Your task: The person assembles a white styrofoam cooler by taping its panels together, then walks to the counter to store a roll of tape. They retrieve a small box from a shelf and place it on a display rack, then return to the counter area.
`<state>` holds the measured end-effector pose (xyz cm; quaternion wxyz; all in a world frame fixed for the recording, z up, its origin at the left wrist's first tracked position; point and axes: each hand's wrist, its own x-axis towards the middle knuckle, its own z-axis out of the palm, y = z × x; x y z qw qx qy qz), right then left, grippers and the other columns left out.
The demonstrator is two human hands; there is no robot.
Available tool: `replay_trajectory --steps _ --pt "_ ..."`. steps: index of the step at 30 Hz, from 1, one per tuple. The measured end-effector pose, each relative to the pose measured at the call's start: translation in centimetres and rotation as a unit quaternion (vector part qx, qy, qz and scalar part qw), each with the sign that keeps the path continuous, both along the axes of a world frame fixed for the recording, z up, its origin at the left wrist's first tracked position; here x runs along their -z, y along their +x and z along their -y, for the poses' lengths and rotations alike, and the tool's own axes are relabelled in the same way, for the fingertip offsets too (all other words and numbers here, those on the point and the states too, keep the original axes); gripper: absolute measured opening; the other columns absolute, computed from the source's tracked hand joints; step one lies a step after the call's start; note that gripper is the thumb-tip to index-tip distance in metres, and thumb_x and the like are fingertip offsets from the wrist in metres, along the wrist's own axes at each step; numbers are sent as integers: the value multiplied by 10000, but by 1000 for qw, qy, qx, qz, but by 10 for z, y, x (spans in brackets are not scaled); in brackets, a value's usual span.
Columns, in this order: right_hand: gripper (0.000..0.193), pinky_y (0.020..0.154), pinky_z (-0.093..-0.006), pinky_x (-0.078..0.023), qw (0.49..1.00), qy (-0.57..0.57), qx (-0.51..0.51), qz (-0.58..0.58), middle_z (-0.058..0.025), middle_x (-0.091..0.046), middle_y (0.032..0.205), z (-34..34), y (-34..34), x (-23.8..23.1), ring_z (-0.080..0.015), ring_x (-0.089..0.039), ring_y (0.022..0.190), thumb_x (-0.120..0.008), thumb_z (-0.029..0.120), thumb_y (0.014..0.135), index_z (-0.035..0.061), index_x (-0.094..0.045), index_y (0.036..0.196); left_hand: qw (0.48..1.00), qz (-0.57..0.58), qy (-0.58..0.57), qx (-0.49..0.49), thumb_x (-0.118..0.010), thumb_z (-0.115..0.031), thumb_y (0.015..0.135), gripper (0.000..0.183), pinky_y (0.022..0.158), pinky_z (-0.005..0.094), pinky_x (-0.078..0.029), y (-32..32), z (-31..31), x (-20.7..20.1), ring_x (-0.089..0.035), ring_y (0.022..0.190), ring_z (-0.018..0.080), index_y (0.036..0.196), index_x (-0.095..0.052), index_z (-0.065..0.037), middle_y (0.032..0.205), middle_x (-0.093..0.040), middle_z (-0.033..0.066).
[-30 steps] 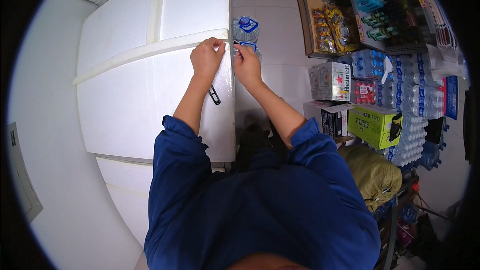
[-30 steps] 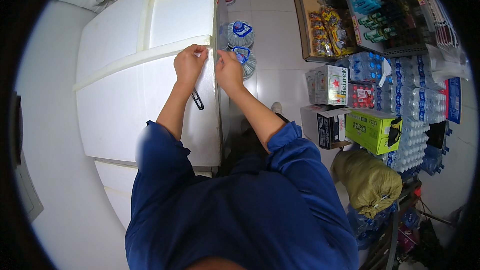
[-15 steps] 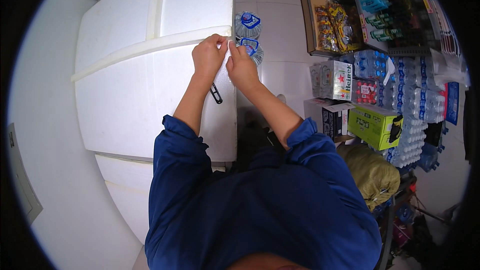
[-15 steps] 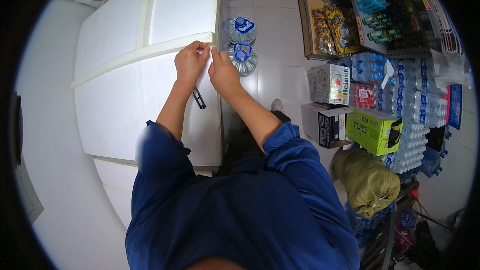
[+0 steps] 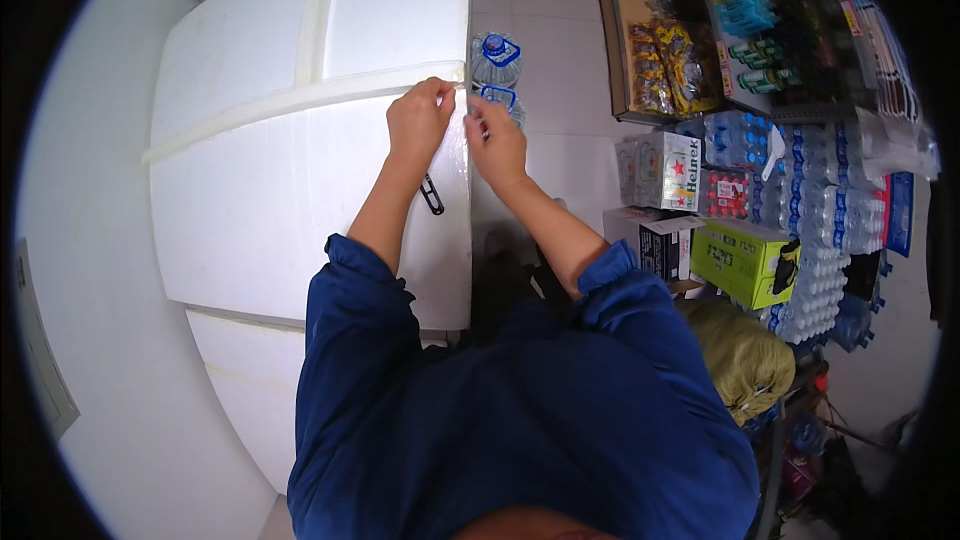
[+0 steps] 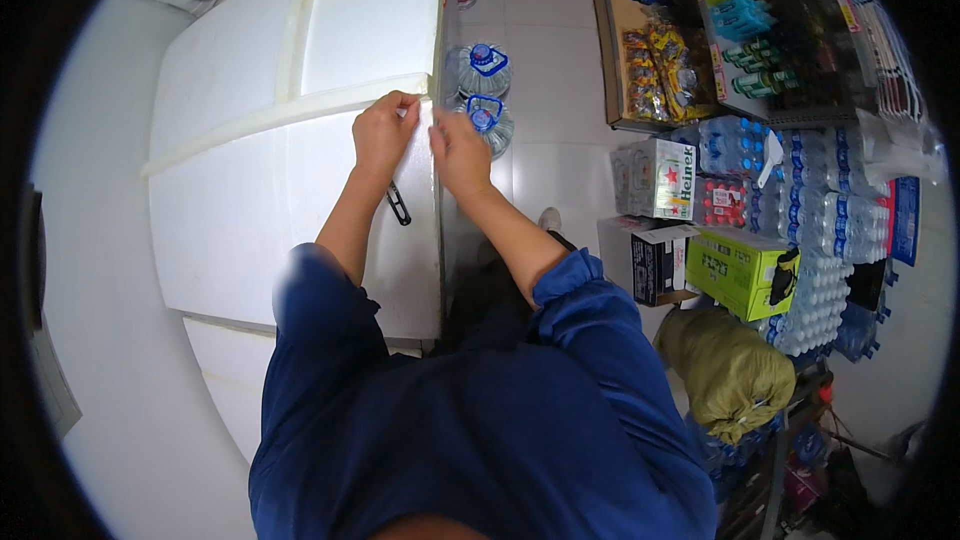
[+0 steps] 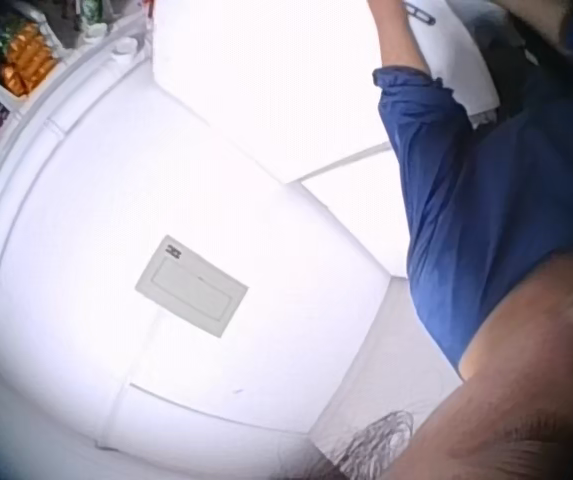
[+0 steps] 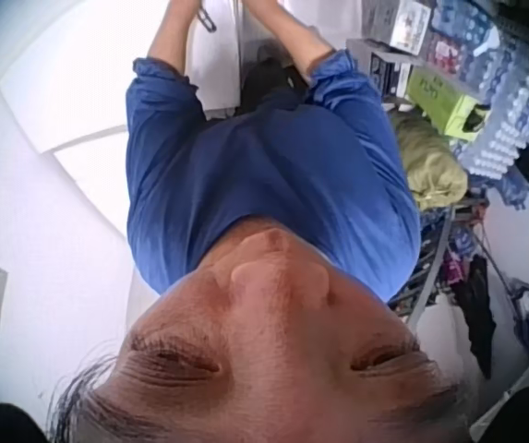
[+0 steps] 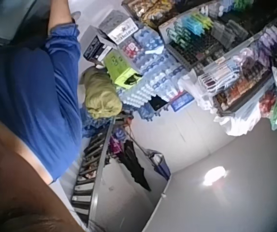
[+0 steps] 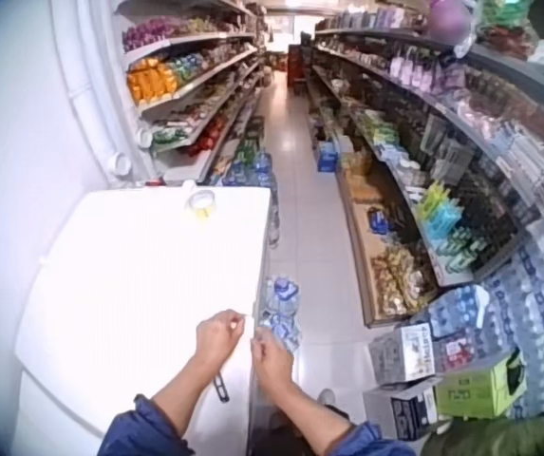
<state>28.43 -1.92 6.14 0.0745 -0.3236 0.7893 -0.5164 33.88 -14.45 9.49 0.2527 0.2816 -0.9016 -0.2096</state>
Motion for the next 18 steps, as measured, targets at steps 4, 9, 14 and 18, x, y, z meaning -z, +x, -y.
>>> replay_trajectory --steps 4,9,14,18 --pt "346 648 -290 -495 999 -42 17 4 -73 -627 872 17 -31 -1 -166 -600 703 -671 70 795 74 -595 1133 1000 -20 -14 -3 -682 -160 782 71 557 316 -511 -4 -1 5 -655 613 212 798 -674 -91 743 -680 66" --pt "455 678 -310 -494 992 -38 -94 79 -82 -628 866 27 -57 4 -206 -596 700 -703 92 761 82 -577 1198 999 -12 -43 -9 -683 -151 770 68 540 320 -508 -6 0 9 -649 603 223 777 -655 -90 737 -673 68" --pt "475 657 -328 -490 986 16 -150 65 -85 -624 821 31 -69 -8 -223 -597 696 -724 129 754 89 -570 1202 998 -15 -60 -8 -682 -149 761 95 511 341 -493 -7 -1 9 -626 561 242 739 -609 -91 687 -650 64" --pt "442 624 -354 -485 982 66 -176 29 -91 -625 768 38 -80 -12 -256 -613 694 -737 177 747 92 -572 1148 997 19 -66 -30 -676 -145 761 147 482 362 -475 -9 -2 5 -605 527 257 718 -548 -88 625 -617 76"
